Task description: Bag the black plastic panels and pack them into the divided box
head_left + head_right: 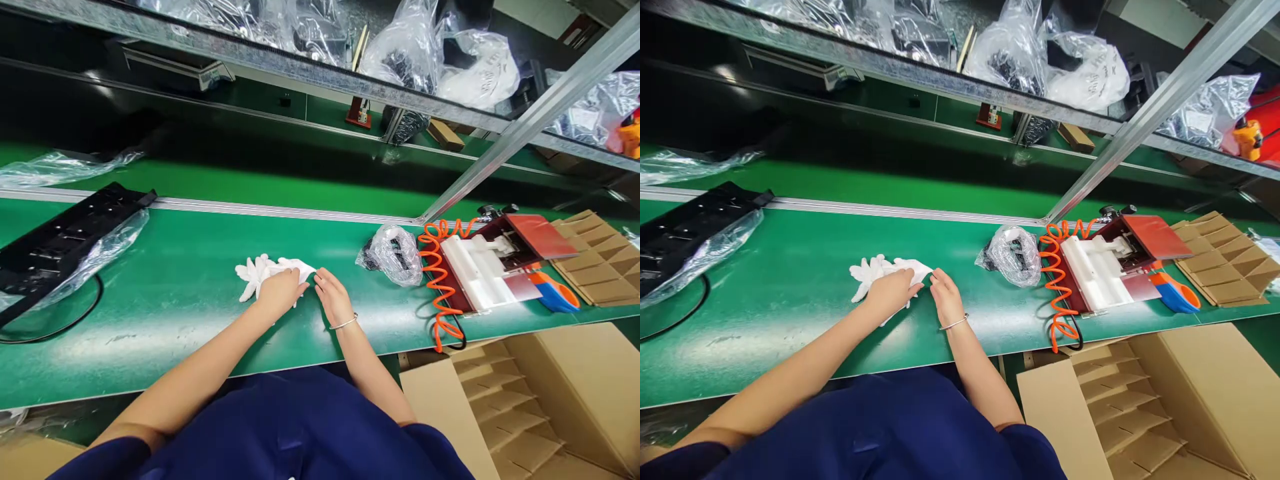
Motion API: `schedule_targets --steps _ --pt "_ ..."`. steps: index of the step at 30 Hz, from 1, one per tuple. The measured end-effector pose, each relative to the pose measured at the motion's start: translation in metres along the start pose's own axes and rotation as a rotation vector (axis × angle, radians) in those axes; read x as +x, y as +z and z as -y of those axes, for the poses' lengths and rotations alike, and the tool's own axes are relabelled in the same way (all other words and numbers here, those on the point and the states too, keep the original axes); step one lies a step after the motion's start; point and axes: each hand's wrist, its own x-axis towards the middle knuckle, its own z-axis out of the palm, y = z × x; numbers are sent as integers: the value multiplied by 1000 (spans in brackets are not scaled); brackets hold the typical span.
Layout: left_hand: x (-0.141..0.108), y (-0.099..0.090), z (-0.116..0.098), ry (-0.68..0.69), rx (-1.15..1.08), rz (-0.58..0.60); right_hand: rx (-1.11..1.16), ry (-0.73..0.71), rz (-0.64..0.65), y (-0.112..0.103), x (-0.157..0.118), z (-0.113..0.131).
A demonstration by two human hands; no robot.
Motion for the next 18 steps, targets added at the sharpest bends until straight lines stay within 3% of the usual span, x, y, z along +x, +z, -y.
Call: schedule_targets --steps 3,6,12,15,18 --pt "14 8 -6 -9 6 40 -52 -40 54 0 -9 3" --pt "13 4 -5 74 -79 30 -89 -115 129 2 -18 7" --pt "-5 -3 -19 98 -342 -168 -358 -373 192 3 -34 17" --pt "-16 3 -29 309 -310 -182 -540 -400 243 -3 -35 25" --pt "-25 9 -37 519 -221 -127 -378 -416 163 -3 -28 33"
